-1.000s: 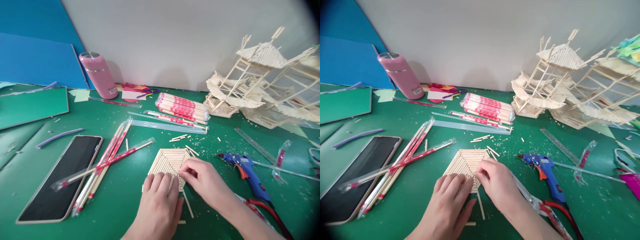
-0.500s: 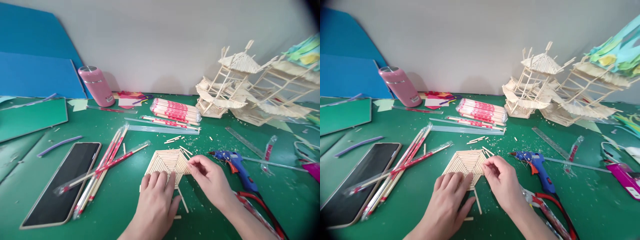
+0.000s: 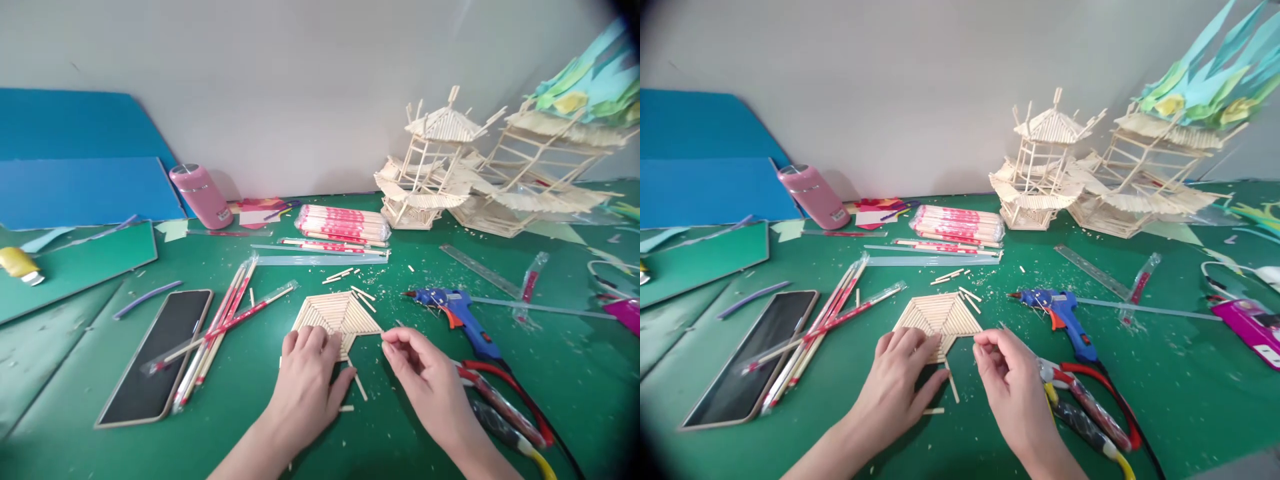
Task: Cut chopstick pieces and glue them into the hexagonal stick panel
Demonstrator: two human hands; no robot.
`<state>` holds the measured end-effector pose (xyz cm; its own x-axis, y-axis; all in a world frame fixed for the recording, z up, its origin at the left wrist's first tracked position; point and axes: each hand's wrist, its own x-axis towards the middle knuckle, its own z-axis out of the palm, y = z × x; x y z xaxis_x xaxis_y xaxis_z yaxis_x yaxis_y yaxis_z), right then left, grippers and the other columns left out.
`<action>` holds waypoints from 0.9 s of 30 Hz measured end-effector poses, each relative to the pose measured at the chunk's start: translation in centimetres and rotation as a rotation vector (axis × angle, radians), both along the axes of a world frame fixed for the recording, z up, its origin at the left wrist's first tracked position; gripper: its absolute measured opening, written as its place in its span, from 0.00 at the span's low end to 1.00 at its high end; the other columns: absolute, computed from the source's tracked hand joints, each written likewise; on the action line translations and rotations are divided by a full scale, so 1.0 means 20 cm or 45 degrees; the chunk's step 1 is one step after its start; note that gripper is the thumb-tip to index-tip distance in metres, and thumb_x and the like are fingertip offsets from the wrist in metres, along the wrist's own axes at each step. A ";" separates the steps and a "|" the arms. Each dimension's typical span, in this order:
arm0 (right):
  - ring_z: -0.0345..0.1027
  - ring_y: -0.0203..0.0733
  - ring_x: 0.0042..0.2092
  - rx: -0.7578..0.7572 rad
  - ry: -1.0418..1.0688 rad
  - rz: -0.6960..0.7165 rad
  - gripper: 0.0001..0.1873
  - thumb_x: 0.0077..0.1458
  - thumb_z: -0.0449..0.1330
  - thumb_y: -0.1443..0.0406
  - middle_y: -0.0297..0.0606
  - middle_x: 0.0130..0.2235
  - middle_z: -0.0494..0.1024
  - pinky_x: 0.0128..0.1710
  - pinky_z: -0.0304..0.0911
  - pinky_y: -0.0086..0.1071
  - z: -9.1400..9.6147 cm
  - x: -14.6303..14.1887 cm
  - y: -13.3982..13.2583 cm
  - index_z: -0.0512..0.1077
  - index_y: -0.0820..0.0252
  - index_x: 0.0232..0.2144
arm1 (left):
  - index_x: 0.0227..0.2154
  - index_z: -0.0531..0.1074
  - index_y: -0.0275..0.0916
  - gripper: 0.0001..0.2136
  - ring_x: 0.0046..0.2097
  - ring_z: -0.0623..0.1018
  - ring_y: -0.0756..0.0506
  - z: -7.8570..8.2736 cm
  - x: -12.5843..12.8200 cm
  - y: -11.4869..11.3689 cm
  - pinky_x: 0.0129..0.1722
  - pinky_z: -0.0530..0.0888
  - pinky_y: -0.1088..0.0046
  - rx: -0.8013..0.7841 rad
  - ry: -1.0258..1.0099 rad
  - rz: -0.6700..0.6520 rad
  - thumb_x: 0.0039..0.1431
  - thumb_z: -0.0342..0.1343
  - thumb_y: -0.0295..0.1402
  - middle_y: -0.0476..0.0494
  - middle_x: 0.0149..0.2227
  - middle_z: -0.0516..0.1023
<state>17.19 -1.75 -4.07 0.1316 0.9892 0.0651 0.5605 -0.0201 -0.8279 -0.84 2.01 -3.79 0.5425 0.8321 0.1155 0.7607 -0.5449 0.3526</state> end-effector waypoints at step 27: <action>0.61 0.43 0.39 0.144 -0.586 0.347 0.18 0.56 0.49 0.73 0.41 0.36 0.68 0.38 0.62 0.36 -0.05 -0.17 0.11 0.72 0.54 0.44 | 0.33 0.69 0.36 0.10 0.35 0.66 0.44 -0.03 -0.05 -0.02 0.38 0.64 0.62 0.087 -0.056 -0.062 0.60 0.42 0.26 0.43 0.31 0.69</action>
<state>13.80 0.45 -5.16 -0.1956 0.9670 0.1634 0.8378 0.2514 -0.4846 -1.85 1.61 -4.41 0.5755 0.7941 0.1954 0.7172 -0.6049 0.3459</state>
